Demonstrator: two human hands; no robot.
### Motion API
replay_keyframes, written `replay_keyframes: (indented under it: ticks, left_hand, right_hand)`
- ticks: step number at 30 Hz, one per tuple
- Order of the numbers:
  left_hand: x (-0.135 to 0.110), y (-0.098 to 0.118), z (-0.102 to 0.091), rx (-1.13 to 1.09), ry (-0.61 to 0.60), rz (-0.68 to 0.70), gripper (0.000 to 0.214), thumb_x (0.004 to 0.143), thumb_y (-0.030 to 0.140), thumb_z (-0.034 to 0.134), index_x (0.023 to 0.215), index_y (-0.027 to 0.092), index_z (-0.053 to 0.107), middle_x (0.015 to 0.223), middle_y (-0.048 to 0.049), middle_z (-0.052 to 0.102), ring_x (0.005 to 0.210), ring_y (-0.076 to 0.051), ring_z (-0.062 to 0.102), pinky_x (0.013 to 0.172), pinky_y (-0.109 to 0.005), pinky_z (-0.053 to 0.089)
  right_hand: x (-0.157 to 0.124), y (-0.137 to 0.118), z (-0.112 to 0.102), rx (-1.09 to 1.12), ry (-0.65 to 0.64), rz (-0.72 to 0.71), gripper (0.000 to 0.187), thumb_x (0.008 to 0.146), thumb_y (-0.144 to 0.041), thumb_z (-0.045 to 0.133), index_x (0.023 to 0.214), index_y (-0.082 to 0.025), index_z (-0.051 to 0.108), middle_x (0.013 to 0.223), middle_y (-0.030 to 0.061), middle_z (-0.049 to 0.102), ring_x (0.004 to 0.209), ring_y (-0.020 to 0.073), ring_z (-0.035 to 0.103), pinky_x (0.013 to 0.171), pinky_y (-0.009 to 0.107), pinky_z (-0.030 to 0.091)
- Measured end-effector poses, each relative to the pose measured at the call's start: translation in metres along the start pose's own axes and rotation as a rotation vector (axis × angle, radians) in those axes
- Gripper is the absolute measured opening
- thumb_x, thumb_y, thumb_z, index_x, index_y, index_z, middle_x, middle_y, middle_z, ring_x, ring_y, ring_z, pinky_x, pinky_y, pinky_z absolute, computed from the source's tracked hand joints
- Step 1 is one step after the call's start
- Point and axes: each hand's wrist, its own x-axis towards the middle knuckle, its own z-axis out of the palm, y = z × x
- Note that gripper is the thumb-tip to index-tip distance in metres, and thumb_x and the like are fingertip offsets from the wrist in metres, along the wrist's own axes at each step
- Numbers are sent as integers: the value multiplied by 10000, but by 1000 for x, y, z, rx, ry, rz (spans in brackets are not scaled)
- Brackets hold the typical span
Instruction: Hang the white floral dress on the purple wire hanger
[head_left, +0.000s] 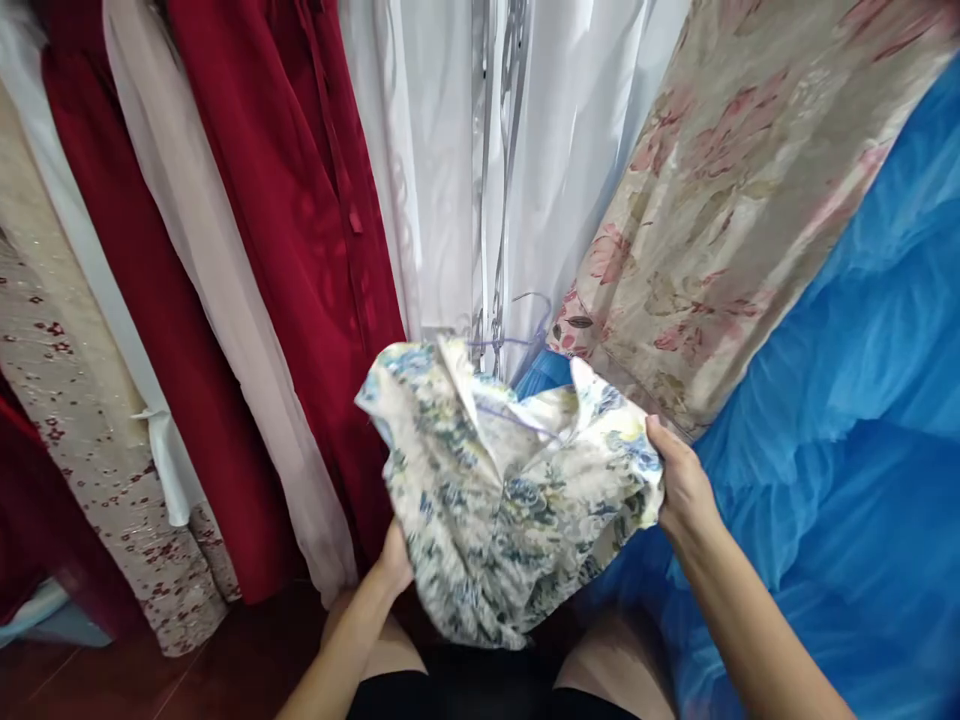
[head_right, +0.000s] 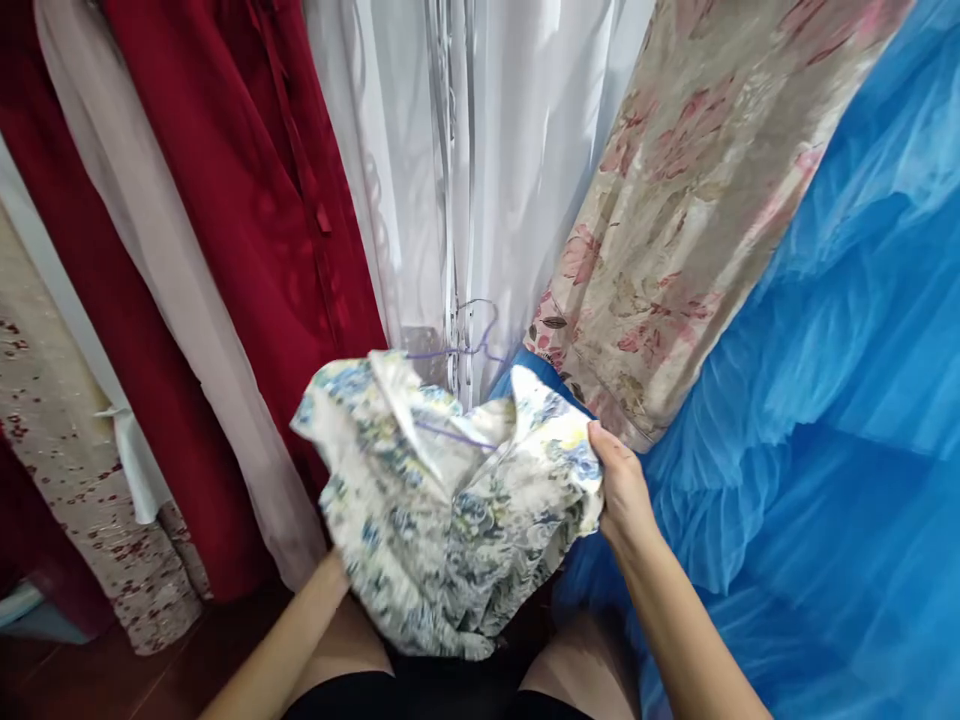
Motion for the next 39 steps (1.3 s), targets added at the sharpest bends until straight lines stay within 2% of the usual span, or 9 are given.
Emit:
replay_keyframes:
  ticks: [6, 10, 15, 19, 22, 23, 27, 29, 39]
  left_hand:
    - [-23, -58, -1, -453, 24, -152, 752, 700, 761, 664, 1210, 209, 671, 1281, -136, 674, 1360, -342, 497, 1152, -507, 382]
    - [-16, -45, 6, -347, 173, -30, 629, 682, 498, 825, 1218, 218, 653, 1261, -102, 693, 1305, -317, 559, 1139, -451, 415]
    - [-21, -31, 6, -224, 272, 75, 500, 735, 425, 806, 1171, 215, 681, 1229, -87, 712, 1232, -298, 621, 1086, -407, 473]
    - [-45, -42, 12, -245, 249, -42, 485, 777, 450, 784, 1169, 183, 683, 1227, -113, 714, 1210, -310, 636, 1072, -435, 481]
    - [-63, -47, 25, -307, 324, -106, 538, 755, 426, 819, 1210, 181, 669, 1274, -114, 692, 1280, -303, 586, 1125, -431, 434]
    - [-67, -47, 31, -336, 337, -115, 551, 747, 417, 829, 1218, 181, 668, 1274, -114, 692, 1292, -300, 577, 1135, -427, 424]
    - [-79, -38, 47, -507, 262, -148, 631, 762, 371, 828, 1331, 215, 606, 1290, -106, 684, 1289, -292, 581, 1124, -440, 445]
    - [-84, -33, 51, -568, 238, -166, 663, 782, 349, 815, 1385, 251, 557, 1324, -93, 665, 1296, -280, 575, 1119, -442, 455]
    - [-94, -22, 50, -598, 248, -202, 631, 771, 307, 825, 1354, 264, 587, 1362, -77, 640, 1329, -274, 545, 1152, -440, 422]
  right_hand:
    - [27, -14, 17, 21, 45, -95, 412, 734, -564, 771, 970, -231, 717, 860, 82, 788, 870, 350, 745, 709, 440, 619]
    - [30, -15, 38, -10, -52, -67, 380, 740, -565, 763, 920, -234, 716, 838, 80, 783, 897, 354, 738, 713, 438, 614]
    - [18, -8, 22, -48, -100, 79, 367, 760, -545, 752, 928, -221, 710, 982, 107, 768, 1026, 356, 696, 804, 434, 592]
    - [-17, 27, 9, -246, 257, -286, 454, 802, -534, 709, 1147, -246, 644, 1261, 76, 652, 1227, 281, 566, 1013, 391, 474]
    - [-59, 71, 13, -300, 576, -464, 435, 841, -481, 684, 1173, -211, 609, 1187, 74, 620, 1109, 231, 583, 969, 368, 448]
    - [-73, 86, 18, -255, 533, -412, 347, 866, -479, 660, 1063, -195, 633, 1039, 60, 641, 968, 214, 608, 874, 348, 473]
    - [-105, 122, 52, -189, -188, 56, 401, 946, -571, 522, 918, -185, 628, 744, 46, 648, 650, 201, 585, 601, 319, 445]
    - [-105, 124, 71, -192, -346, 111, 410, 956, -594, 496, 885, -204, 601, 696, 30, 642, 606, 190, 566, 581, 309, 428]
    - [-96, 108, 93, -131, -273, 109, 385, 925, -515, 559, 694, -216, 487, 460, -63, 452, 420, 100, 359, 459, 247, 275]
